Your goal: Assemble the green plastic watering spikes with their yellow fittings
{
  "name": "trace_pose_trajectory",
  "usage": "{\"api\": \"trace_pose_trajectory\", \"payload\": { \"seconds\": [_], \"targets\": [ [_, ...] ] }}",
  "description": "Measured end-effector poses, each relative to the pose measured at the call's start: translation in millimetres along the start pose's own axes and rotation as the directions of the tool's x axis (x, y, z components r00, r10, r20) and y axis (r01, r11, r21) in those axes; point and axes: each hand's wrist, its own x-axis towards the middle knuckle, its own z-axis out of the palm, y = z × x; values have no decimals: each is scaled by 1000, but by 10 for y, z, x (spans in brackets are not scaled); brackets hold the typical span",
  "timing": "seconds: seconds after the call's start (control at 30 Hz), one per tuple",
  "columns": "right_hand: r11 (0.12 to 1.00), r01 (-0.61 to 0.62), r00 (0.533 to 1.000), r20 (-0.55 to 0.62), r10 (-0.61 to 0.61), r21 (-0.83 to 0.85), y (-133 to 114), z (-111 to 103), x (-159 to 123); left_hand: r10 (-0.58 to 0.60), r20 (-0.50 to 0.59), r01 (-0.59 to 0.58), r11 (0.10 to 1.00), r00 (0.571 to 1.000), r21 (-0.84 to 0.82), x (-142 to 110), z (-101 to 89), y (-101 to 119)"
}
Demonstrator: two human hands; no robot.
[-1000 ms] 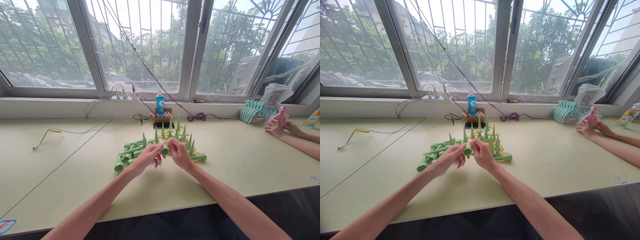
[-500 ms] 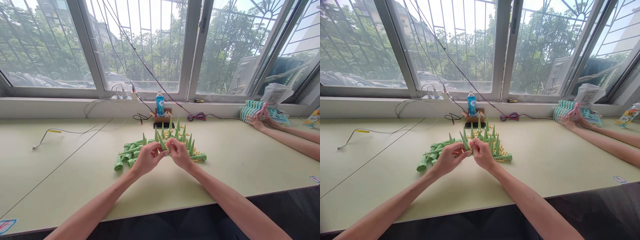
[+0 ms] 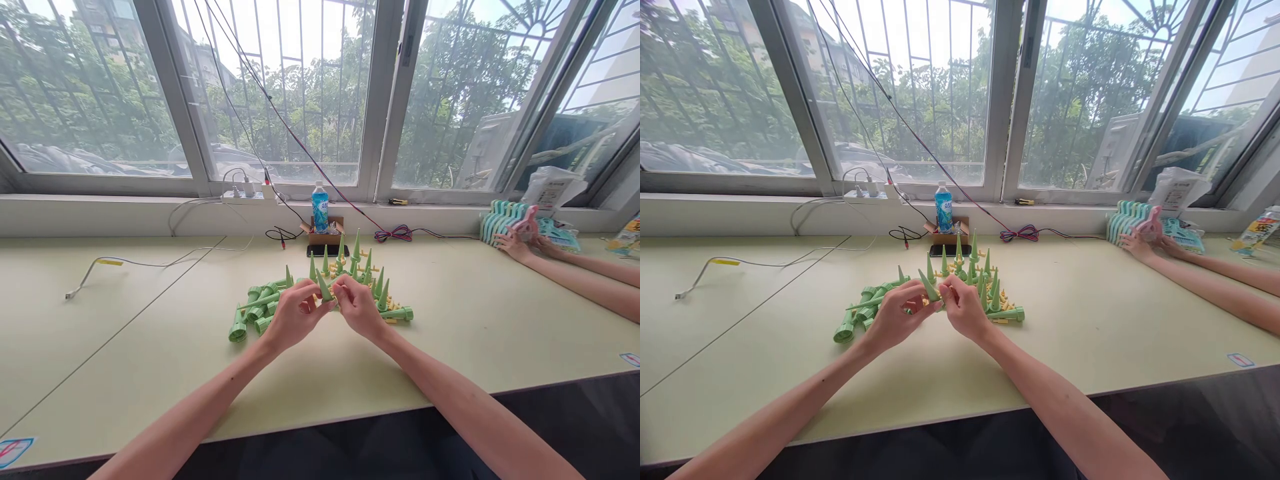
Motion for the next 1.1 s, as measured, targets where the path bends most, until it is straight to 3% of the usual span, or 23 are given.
{"api": "trace_pose_trajectory", "payload": {
  "seconds": [0.3, 0.47, 0.67, 0.8, 0.97, 1.1],
  "targets": [
    [1000, -9, 1000, 15, 9, 12, -2, 15, 4, 175, -32, -169, 977, 984, 129, -38, 25, -52],
    [1000, 0, 1000, 0, 0, 7, -6, 21, 4, 131, -34, -126, 985, 991, 118, -23, 40, -48],
    [1000, 2, 1000, -23, -2, 8, -2, 13, -3, -10, -36, 12, 998, 999, 65, -1, 57, -55],
    [1000, 4, 999, -44, -4, -9, 7, 1, -3, -147, 29, 148, 988, 989, -42, 10, 36, -32],
    [999, 20, 997, -68, -22, -31, 12, -6, 1, -353, 261, 426, 847, 898, -318, 37, -6, -5],
    [999, 29, 997, -75, -32, -40, 5, -9, 4, -409, 380, 552, 703, 829, -448, 63, -17, -12]
  ]
}}
